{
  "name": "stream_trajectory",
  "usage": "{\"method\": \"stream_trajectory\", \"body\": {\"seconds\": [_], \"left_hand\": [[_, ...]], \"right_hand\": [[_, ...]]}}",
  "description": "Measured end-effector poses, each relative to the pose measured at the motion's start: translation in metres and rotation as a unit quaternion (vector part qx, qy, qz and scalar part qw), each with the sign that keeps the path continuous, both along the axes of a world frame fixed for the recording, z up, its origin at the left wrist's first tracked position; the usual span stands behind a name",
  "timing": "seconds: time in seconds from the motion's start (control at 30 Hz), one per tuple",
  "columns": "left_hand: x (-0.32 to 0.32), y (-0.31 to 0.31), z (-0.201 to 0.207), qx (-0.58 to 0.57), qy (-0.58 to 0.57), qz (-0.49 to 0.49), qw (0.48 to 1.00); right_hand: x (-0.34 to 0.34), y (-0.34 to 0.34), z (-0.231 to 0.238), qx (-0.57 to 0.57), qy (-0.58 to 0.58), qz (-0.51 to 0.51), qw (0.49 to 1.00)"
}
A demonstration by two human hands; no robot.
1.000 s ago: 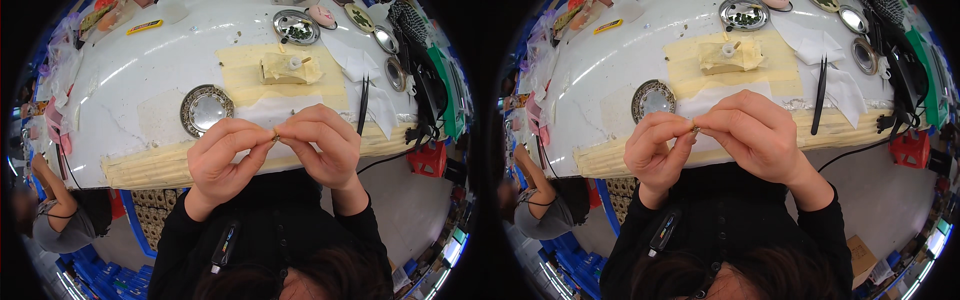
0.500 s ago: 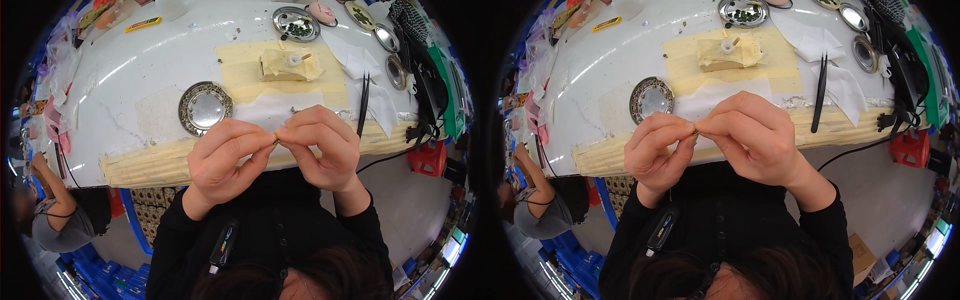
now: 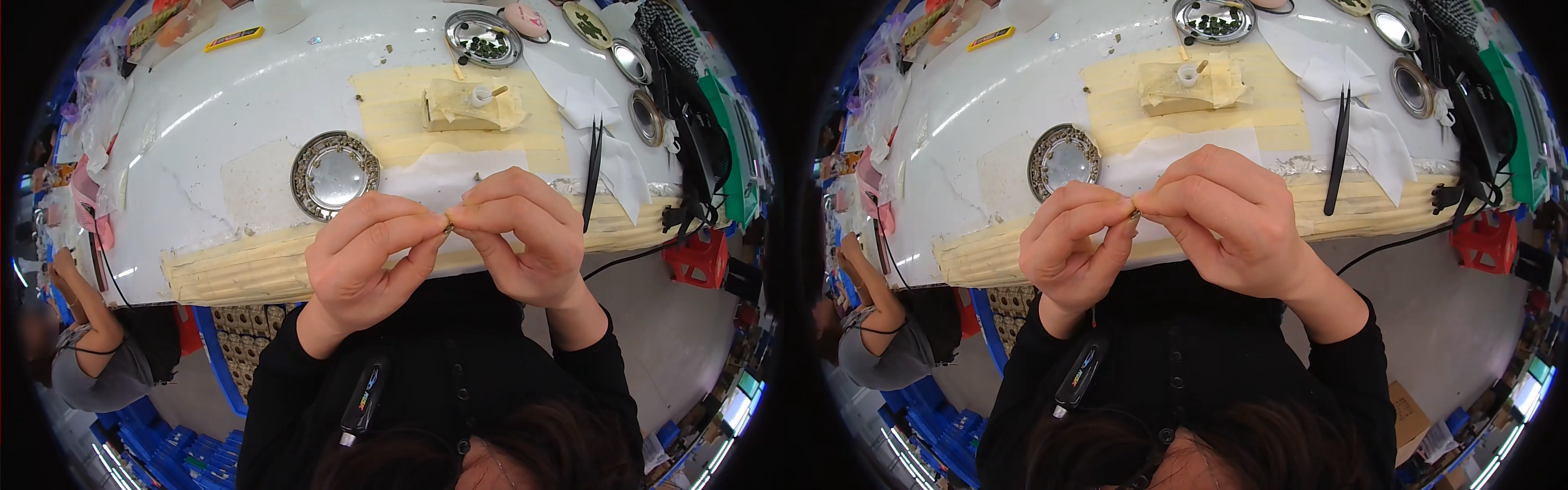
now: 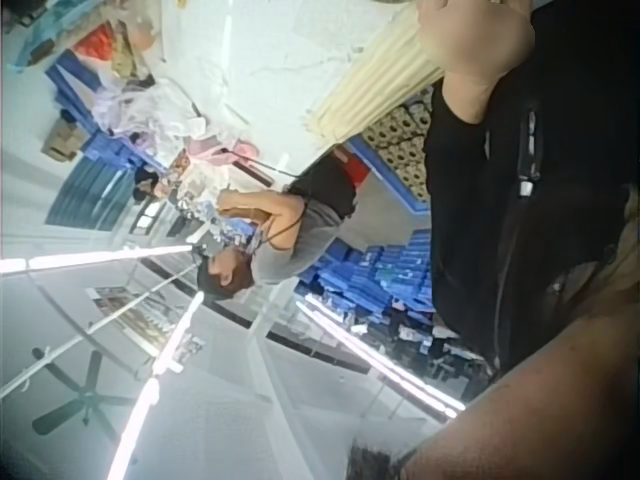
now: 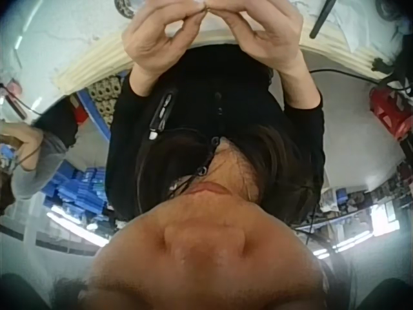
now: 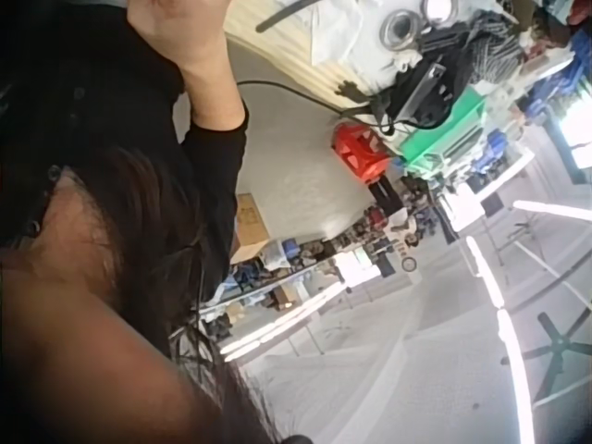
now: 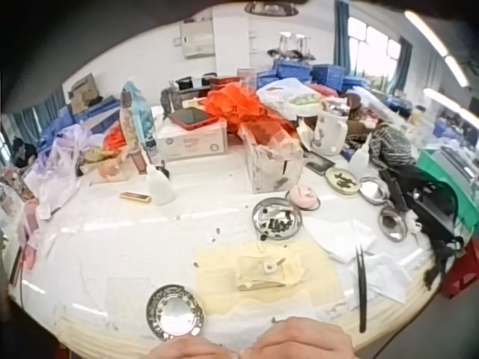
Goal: Assemble small mechanical or electronic components at a workbench.
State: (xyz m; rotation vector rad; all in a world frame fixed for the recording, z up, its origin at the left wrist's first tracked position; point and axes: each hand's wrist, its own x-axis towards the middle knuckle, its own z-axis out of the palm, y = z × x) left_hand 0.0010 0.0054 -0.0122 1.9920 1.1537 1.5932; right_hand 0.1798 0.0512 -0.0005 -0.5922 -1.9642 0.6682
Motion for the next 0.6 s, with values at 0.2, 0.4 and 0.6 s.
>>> {"method": "stream_trajectory", "body": {"seconds": [0.2,0.4,0.6], "left_hand": [[0.0050,0.0010,0.0025,-0.046,-0.068,0.020,0.996],[0.0033,0.0039,0.0062,0.001,-0.045,0.021,0.999],[0.0043,0.0037,0.0056,0.027,-0.029,0.030,0.999]], "right_hand": [[-0.0028,0.0028,0.0048,-0.019,0.016,-0.016,1.000],[-0.0024,0.0018,0.0031,-0.105,0.054,-0.001,0.993],[-0.0042,-0.0033,-0.0009,-0.213,0.105,0.039,0.971]]}}
